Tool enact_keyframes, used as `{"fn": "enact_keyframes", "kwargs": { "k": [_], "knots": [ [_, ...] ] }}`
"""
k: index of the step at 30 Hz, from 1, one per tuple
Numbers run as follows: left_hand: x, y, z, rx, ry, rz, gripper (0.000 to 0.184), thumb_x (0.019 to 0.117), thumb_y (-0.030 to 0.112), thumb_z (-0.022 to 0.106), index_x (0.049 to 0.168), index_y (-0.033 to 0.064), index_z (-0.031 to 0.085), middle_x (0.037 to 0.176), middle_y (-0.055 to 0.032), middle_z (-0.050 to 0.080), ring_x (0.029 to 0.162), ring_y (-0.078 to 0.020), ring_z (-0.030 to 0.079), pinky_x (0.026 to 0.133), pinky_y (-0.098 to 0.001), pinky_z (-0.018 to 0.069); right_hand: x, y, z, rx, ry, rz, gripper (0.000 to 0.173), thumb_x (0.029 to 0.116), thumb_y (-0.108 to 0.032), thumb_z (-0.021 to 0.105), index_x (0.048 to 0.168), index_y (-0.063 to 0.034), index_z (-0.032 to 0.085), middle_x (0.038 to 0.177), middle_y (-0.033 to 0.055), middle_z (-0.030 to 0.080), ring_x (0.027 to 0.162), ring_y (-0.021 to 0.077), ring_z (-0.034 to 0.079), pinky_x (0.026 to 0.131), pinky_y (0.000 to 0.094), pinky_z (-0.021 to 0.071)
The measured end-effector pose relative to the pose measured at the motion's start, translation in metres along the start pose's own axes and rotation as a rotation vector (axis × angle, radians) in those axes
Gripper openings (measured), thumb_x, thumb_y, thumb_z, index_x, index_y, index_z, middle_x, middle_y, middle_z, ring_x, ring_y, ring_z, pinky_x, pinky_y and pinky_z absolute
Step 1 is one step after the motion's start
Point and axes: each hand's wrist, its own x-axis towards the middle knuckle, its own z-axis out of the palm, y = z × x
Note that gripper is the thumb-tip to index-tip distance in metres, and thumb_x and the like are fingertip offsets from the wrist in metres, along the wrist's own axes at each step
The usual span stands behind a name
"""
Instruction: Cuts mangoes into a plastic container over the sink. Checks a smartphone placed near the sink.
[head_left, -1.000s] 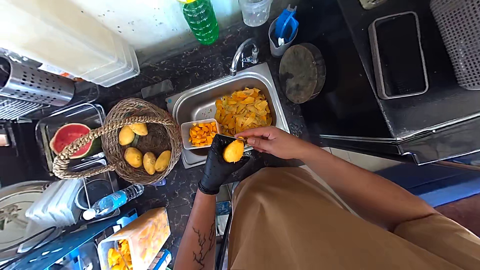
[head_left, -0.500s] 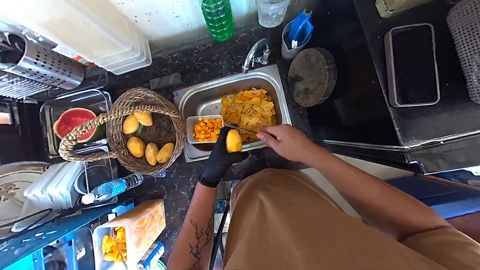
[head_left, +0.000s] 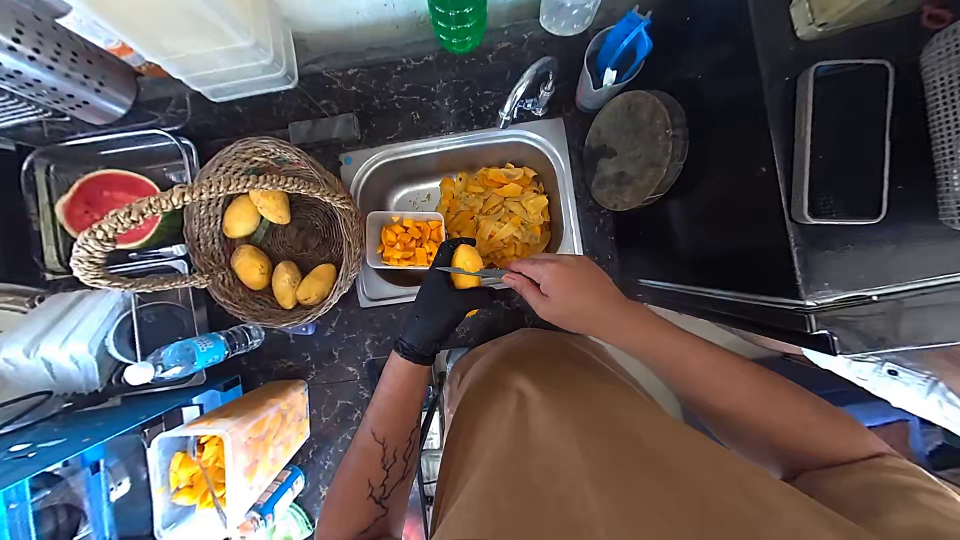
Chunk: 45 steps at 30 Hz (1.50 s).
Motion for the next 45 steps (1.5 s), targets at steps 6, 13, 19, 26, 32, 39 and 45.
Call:
{"fn": "enact_keyframes", "kwargs": {
  "k": [6,13,19,26,32,39,45],
  "knots": [
    [0.000,-0.004,-0.008,-0.014,0.009,0.014,0.080,0.0661,0.005,0.086,0.137,0.0203,0.054,0.110,-0.0089,0.068,0.089,-0.0200,0.069,0.070,-0.0367,0.0612,0.002,0.009,0.017,-0.147,0.268,-0.036,0.041,0.1060,-0.044,0.051,0.122,-0.0139,0.074,0.088,0.0058,0.067,0.080,0.0223,0.067,0.069,0.0401,0.0575],
    [0.002,-0.014,-0.019,-0.528,-0.224,-0.013,0.076,0.0803,0.012,0.074,0.150,0.0199,0.046,0.121,-0.0143,0.063,0.096,-0.0231,0.067,0.077,-0.0382,0.0602,0.007,0.036,0.006,0.278,0.048,0.426,0.040,0.1093,-0.042,0.045,0.123,-0.0152,0.071,0.091,0.0079,0.071,0.080,0.0234,0.068,0.074,0.0514,0.0563],
    [-0.003,-0.027,-0.016,-0.881,-0.268,-0.025,0.063,0.0803,0.019,0.080,0.139,0.0182,0.056,0.118,-0.0161,0.068,0.089,-0.0255,0.071,0.070,-0.0377,0.0618,-0.006,0.015,-0.009,0.545,-0.018,0.224,0.036,0.1083,-0.041,0.049,0.118,-0.0176,0.074,0.082,-0.0022,0.067,0.069,0.0082,0.061,0.065,0.0324,0.0537],
    [-0.008,-0.025,-0.004,-1.110,-0.329,0.058,0.049,0.0805,0.017,0.078,0.127,0.0081,0.065,0.119,-0.0186,0.069,0.086,-0.0239,0.072,0.062,-0.0332,0.0604,-0.014,0.004,-0.006,0.336,-0.002,0.082,0.042,0.1079,-0.047,0.044,0.125,-0.0223,0.073,0.110,-0.0026,0.073,0.099,0.0110,0.069,0.087,0.0395,0.0581],
    [-0.010,-0.017,0.007,-1.232,-0.355,0.083,0.053,0.0821,0.014,0.075,0.131,0.0059,0.059,0.124,-0.0197,0.066,0.091,-0.0261,0.072,0.067,-0.0359,0.0618,-0.012,0.005,0.006,0.326,0.067,0.073,0.039,0.1083,-0.044,0.045,0.123,-0.0212,0.073,0.100,-0.0012,0.071,0.091,0.0127,0.069,0.080,0.0390,0.0584],
    [-0.008,-0.020,0.022,-1.306,-0.164,0.038,0.036,0.0818,0.022,0.074,0.112,0.0032,0.064,0.097,-0.0176,0.069,0.078,-0.0251,0.071,0.061,-0.0346,0.0596,-0.001,0.002,0.023,0.267,0.115,0.151,0.042,0.1089,-0.046,0.043,0.124,-0.0191,0.072,0.103,0.0030,0.072,0.095,0.0184,0.070,0.081,0.0432,0.0593],
    [-0.007,-0.017,0.022,-1.085,0.002,0.041,0.045,0.0837,0.022,0.071,0.126,0.0091,0.061,0.109,-0.0178,0.070,0.083,-0.0257,0.072,0.062,-0.0366,0.0614,-0.001,0.001,0.005,0.409,0.097,0.206,0.043,0.1105,-0.043,0.040,0.124,-0.0162,0.072,0.106,0.0021,0.073,0.098,0.0147,0.070,0.088,0.0407,0.0572]
  ]
}}
